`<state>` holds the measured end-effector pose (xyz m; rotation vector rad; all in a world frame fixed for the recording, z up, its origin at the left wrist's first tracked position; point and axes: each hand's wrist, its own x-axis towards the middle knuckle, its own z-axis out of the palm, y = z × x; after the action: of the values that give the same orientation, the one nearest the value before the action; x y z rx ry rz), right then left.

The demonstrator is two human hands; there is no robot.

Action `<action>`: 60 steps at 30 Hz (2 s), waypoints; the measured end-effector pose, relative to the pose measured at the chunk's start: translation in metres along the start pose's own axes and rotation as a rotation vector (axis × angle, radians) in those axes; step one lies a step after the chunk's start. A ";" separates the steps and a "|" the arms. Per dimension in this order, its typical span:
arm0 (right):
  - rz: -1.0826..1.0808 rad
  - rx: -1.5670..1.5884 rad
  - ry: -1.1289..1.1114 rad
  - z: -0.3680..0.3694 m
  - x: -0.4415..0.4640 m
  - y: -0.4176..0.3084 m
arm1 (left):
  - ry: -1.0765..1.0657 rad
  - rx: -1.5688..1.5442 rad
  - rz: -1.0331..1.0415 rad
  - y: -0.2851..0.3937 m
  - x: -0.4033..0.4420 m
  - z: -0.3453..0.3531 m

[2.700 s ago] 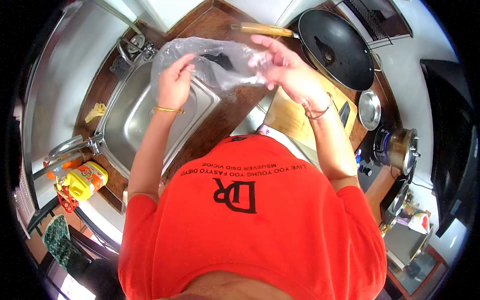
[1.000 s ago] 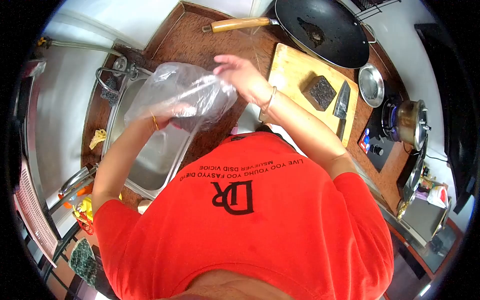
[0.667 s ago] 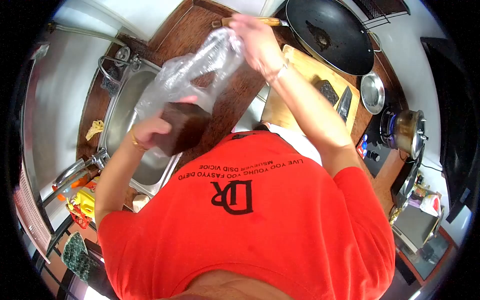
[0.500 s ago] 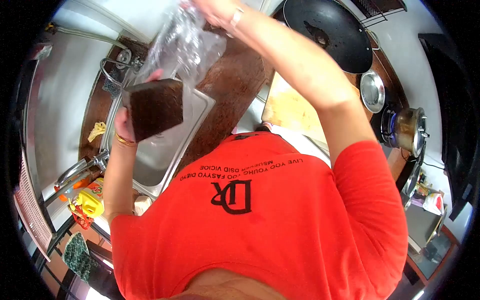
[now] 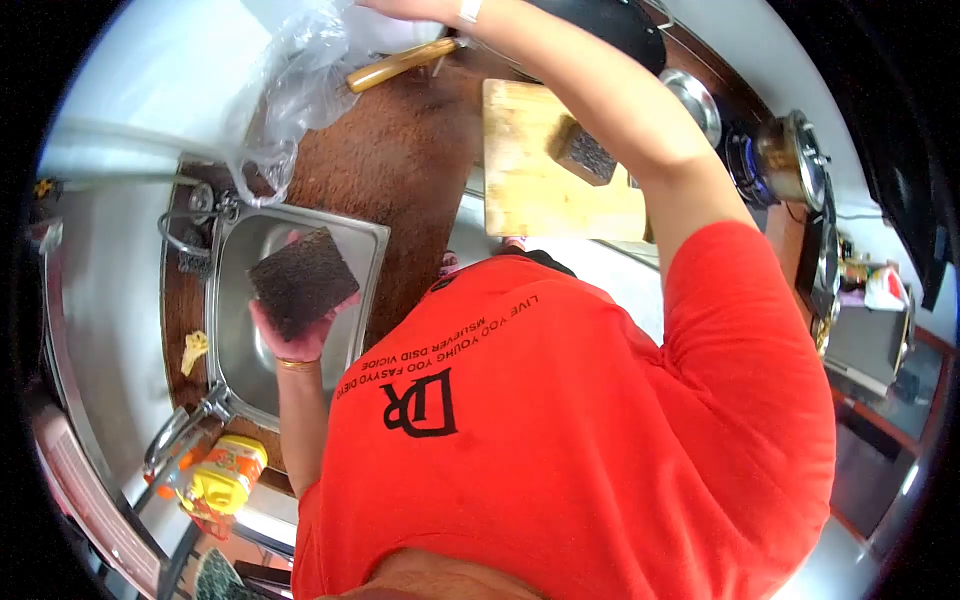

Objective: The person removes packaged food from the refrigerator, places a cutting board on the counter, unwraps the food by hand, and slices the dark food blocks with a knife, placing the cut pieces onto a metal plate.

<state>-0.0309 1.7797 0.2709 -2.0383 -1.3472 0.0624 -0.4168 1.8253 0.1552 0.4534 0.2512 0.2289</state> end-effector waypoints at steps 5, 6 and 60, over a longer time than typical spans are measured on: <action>0.065 -0.266 0.016 -0.070 -0.181 0.083 | -0.027 -0.011 -0.191 -0.041 0.032 -0.002; 0.217 -0.315 -0.024 -0.083 -0.219 0.095 | -0.083 -0.068 -0.222 -0.048 0.041 0.000; 0.729 -0.405 -0.055 -0.119 -0.415 0.109 | -0.439 1.725 0.211 -0.308 0.263 0.098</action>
<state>-0.0900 1.3502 0.1693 -2.7976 -0.6077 0.1791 -0.0904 1.5888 0.0501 2.2160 -0.1037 0.0568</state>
